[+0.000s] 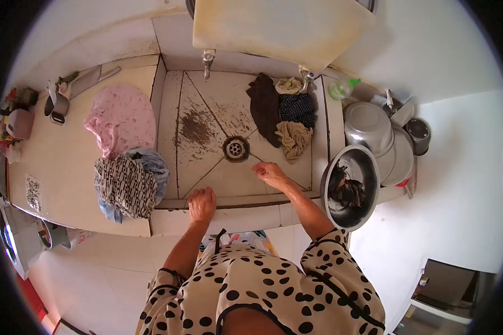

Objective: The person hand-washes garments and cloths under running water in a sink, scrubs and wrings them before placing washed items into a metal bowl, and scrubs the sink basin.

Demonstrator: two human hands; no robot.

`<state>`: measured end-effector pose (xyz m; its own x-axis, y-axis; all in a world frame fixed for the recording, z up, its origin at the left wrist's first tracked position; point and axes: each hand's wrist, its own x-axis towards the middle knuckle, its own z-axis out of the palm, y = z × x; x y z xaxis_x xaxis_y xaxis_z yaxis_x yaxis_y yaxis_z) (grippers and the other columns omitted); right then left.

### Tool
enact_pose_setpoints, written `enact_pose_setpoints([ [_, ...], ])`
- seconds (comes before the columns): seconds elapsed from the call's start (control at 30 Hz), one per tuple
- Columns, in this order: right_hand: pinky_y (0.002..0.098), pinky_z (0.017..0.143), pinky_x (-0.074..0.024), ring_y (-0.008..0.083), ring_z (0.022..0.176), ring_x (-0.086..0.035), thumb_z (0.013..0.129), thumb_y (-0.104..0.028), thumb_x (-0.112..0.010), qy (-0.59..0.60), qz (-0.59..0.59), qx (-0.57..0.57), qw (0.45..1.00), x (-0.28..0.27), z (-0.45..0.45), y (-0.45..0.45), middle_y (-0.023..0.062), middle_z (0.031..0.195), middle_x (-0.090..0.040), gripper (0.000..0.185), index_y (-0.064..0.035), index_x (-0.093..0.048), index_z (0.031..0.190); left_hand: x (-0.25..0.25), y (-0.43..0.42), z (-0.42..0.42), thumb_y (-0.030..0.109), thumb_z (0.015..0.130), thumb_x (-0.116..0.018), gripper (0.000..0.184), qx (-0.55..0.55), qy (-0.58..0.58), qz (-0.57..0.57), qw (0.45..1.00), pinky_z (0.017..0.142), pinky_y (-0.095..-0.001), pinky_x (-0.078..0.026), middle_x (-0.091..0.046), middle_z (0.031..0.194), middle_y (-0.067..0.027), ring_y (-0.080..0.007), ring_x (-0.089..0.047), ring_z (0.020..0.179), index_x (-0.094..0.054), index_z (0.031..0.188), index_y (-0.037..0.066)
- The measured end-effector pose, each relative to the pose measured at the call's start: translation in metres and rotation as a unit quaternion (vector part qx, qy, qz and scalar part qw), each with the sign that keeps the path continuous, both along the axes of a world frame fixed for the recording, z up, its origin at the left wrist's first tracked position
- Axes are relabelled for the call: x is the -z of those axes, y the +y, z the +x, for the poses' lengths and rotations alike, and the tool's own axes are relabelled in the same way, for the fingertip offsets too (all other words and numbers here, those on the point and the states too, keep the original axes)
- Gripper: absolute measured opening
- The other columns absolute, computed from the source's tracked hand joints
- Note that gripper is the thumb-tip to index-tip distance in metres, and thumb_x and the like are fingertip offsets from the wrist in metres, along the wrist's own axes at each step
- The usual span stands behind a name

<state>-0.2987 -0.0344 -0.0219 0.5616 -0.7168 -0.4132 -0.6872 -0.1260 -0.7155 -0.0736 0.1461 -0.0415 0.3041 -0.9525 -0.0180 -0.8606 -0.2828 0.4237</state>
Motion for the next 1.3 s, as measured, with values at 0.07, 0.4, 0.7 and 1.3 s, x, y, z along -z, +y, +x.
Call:
enact_pose_setpoints([
  [0.07, 0.0300, 0.069, -0.0487, 0.0172, 0.076, -0.063, 0.082, -0.009, -0.057, -0.009, 0.027, 0.033, 0.999, 0.001, 0.000, -0.006, 0.0100, 0.087, -0.069, 0.020, -0.0017, -0.067, 0.098, -0.002, -0.001, 0.000, 0.019, 0.085, -0.056, 0.011, -0.002, 0.013, 0.010, 1.000, 0.068, -0.0452, -0.049, -0.061, 0.071, -0.0102, -0.0301, -0.060, 0.077, -0.056, 0.081, 0.008],
  [0.4, 0.0315, 0.072, -0.0492, 0.0179, 0.082, -0.062, 0.082, -0.003, -0.061, -0.034, -0.079, 0.125, 0.988, 0.015, -0.011, -0.109, 0.0093, 0.091, -0.066, 0.023, -0.0036, -0.065, 0.104, -0.009, -0.005, -0.001, 0.019, 0.086, -0.055, 0.010, -0.017, 0.041, 0.067, 0.997, 0.065, -0.0460, -0.050, -0.061, 0.076, -0.0117, -0.0316, -0.061, 0.075, -0.056, 0.086, 0.009],
  [0.7, 0.0519, 0.083, -0.0452, 0.0308, 0.099, -0.058, 0.079, -0.010, -0.063, 0.061, -0.430, 0.115, 0.893, 0.032, -0.010, -0.253, 0.0124, 0.105, -0.062, 0.046, -0.0121, -0.055, 0.124, -0.006, -0.010, -0.003, 0.013, 0.082, -0.059, 0.006, -0.031, 0.027, 0.022, 0.999, 0.060, -0.0436, -0.048, -0.058, 0.070, -0.0107, -0.0308, -0.059, 0.069, -0.055, 0.083, 0.009],
  [1.3, 0.0421, 0.087, -0.0445, 0.0335, 0.102, -0.057, 0.076, -0.031, -0.073, 0.121, -0.463, 0.186, 0.858, 0.065, -0.020, -0.293, 0.0162, 0.108, -0.062, 0.045, -0.0020, -0.061, 0.109, -0.015, -0.015, -0.002, 0.013, 0.080, -0.058, 0.006, -0.027, 0.021, 0.068, 0.997, 0.059, -0.0416, -0.049, -0.058, 0.069, -0.0087, -0.0288, -0.058, 0.070, -0.054, 0.081, 0.009],
])
